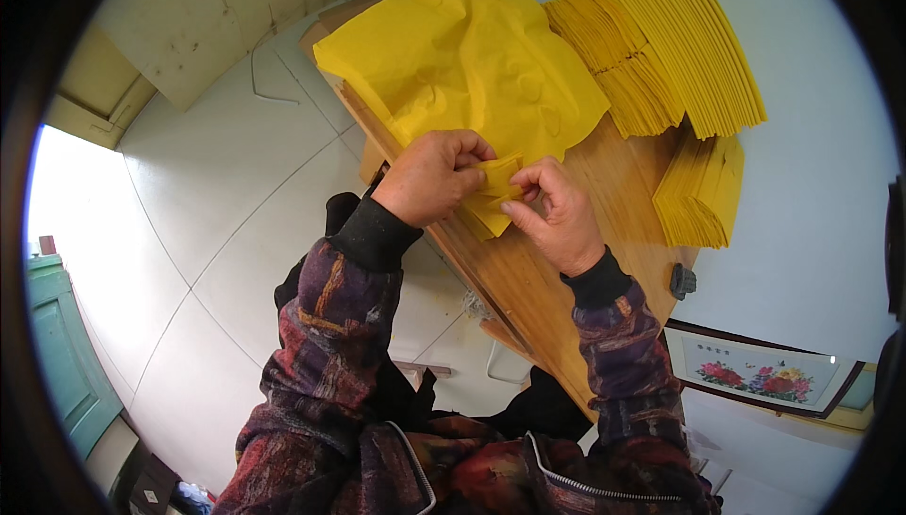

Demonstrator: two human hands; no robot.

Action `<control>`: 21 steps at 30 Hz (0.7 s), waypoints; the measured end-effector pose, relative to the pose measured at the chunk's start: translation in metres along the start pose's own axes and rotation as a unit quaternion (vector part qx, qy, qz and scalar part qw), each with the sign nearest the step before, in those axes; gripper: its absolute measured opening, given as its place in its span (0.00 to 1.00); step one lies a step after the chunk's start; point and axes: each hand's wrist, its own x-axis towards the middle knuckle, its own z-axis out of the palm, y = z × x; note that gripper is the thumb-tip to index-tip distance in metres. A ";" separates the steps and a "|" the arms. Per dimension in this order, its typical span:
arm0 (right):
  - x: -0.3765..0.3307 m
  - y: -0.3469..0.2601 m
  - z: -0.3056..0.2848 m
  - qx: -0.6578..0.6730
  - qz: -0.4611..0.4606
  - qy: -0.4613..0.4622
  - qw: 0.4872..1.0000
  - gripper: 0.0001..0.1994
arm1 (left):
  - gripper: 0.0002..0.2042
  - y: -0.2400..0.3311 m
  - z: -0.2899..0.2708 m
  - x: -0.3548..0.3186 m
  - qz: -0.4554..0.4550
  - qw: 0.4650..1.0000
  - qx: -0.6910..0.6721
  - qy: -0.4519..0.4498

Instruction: The person folds yellow paper sheets on a wooden table, repeatedly folding each sheet in half and pressing the creases. The person stacks the folded sheets into a growing pile on the table.

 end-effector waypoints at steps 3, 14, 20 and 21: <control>-0.002 -0.001 0.002 -0.010 0.012 0.000 1.000 0.15 | 0.12 -0.001 0.000 0.000 0.009 1.000 -0.002 0.000; -0.004 0.005 0.002 -0.076 -0.121 0.002 0.990 0.22 | 0.12 0.000 0.001 -0.001 -0.007 1.000 -0.022 0.004; -0.004 -0.002 0.001 -0.112 -0.120 0.006 0.986 0.20 | 0.12 0.000 0.001 -0.001 -0.002 1.000 -0.031 0.003; -0.003 -0.003 0.001 -0.125 -0.131 0.007 0.984 0.18 | 0.12 0.000 0.001 -0.001 -0.005 1.000 -0.028 0.003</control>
